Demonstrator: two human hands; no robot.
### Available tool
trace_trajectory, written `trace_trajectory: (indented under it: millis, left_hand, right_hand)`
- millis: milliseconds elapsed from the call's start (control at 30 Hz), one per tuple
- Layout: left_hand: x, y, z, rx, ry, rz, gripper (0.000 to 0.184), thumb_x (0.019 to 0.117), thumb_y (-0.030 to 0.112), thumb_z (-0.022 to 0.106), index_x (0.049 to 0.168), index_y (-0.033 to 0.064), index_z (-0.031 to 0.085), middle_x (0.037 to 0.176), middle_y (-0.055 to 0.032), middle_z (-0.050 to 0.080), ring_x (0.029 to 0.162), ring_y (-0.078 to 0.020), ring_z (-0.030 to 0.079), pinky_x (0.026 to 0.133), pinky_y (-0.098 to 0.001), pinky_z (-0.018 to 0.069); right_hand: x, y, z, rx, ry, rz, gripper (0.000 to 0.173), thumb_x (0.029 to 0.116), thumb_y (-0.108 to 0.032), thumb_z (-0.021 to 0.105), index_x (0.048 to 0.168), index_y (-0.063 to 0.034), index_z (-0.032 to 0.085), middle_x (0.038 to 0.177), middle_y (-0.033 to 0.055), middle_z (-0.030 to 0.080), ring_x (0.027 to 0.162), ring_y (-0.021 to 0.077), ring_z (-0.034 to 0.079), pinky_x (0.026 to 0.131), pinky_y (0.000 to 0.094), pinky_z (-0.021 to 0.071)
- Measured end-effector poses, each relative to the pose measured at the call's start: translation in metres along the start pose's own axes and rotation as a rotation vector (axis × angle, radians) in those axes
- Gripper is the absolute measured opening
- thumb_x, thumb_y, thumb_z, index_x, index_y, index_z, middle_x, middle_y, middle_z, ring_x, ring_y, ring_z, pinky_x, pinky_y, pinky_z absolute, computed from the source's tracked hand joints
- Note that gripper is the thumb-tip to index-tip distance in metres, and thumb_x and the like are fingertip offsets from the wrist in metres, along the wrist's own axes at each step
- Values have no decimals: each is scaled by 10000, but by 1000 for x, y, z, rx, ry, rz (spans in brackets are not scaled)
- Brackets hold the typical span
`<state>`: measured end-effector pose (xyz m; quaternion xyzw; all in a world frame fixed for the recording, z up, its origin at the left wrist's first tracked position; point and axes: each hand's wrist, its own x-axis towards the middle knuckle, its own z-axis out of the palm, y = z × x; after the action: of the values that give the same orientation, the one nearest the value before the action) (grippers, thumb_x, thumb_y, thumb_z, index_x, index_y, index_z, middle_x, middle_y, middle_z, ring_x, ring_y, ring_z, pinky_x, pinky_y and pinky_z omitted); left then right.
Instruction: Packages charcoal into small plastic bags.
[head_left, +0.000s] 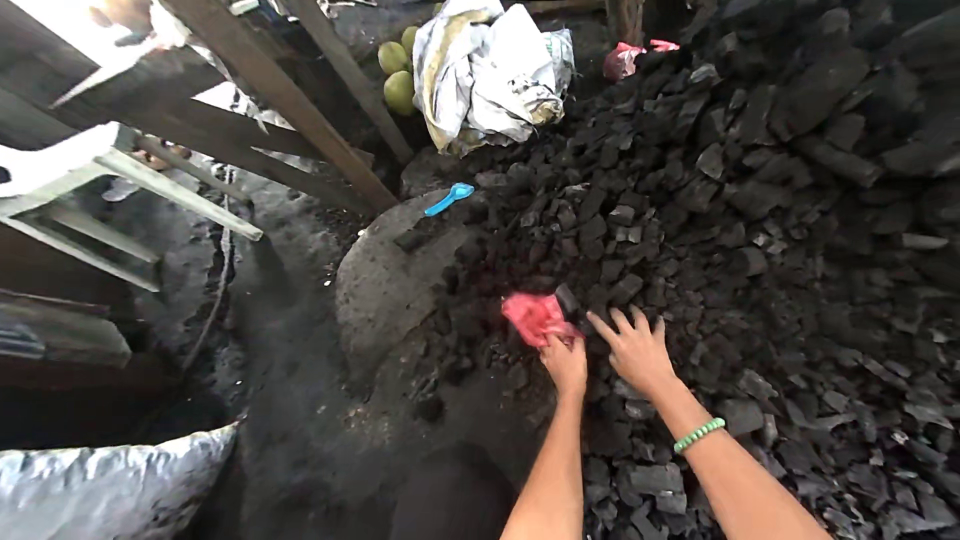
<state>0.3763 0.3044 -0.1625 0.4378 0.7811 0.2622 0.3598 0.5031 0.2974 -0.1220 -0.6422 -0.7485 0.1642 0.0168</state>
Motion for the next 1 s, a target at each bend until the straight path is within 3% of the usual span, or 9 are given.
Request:
trace_trajectory:
  millis: [133,300,433,533,633,700,767,900,1000]
  left_hand:
    - [-32,-20,3,70,-83,-6,518,1009,332,624,1360,-43,557,1338,-319,558,1305,-476,493,1096,-642,352]
    - [-71,-4,-1,201,-178,191,502,1000,341,628,1349,-18,592,1315,-261,621,1359,-459,455,1178,-669,149]
    - [-100,10,-7,103,-355,438,424,976,345,654,1276,46,672,1261,-196,671,1330,-425,509,1153,-716,206]
    - [-108,-6,-9,-62,-103,522,396,946,257,579,1260,52,706,1360,-225,628,1428,-506,385,1125,-802,51]
    - [-106,-51,-22,-60,169,133,479,1067,323,484,1466,64,544,1570,-249,410,1510,-496,221,1134,-798,11]
    - [-108,-81,-26,-11,239,-290,554,1087,374,449,1558,84,416,1583,-255,386,1501,-474,267,1141,-771,117]
    - [-114,-104,-23,25,206,-529,616,1088,415,442,1577,51,353,1552,-276,420,1472,-466,338,1147,-720,214]
    - [-114,-113,0,-116,122,-551,662,1091,426,425,1597,25,279,1613,-292,303,1525,-457,215,1217,-665,64]
    - [-117,-88,11,-149,116,-532,661,1072,467,473,1549,19,374,1562,-346,334,1467,-510,293,1165,-653,265]
  right_hand:
    - [-40,11,1,-15,-25,-61,662,940,-21,637,1488,-378,533,1597,121,439,1473,532,309,997,843,306]
    - [-93,34,-6,-9,133,-87,401,937,-101,689,1319,-225,696,1438,183,594,1341,520,503,997,800,373]
    - [-138,55,-28,71,54,74,463,964,-86,684,1413,-176,619,1356,282,602,1229,532,580,1003,766,406]
    - [-161,61,-26,157,253,130,419,916,-51,715,1329,-111,680,1478,321,480,1243,574,548,964,787,418]
    - [-172,36,-14,236,429,230,494,898,-142,733,1376,-66,631,1510,347,412,1321,597,450,1018,761,394]
    - [-168,15,3,179,389,190,563,876,-255,789,1398,-112,630,1524,336,418,1397,586,385,1095,813,256]
    - [-154,6,22,79,349,78,629,828,-341,832,1408,-190,640,1543,297,433,1451,565,332,1085,868,148]
    - [-135,19,39,-13,127,75,752,859,-591,732,1526,-322,512,1660,163,322,1532,546,118,1064,871,134]
    - [-148,29,43,-21,124,70,691,919,-617,642,1524,-307,517,1657,80,360,1532,512,186,1064,867,152]
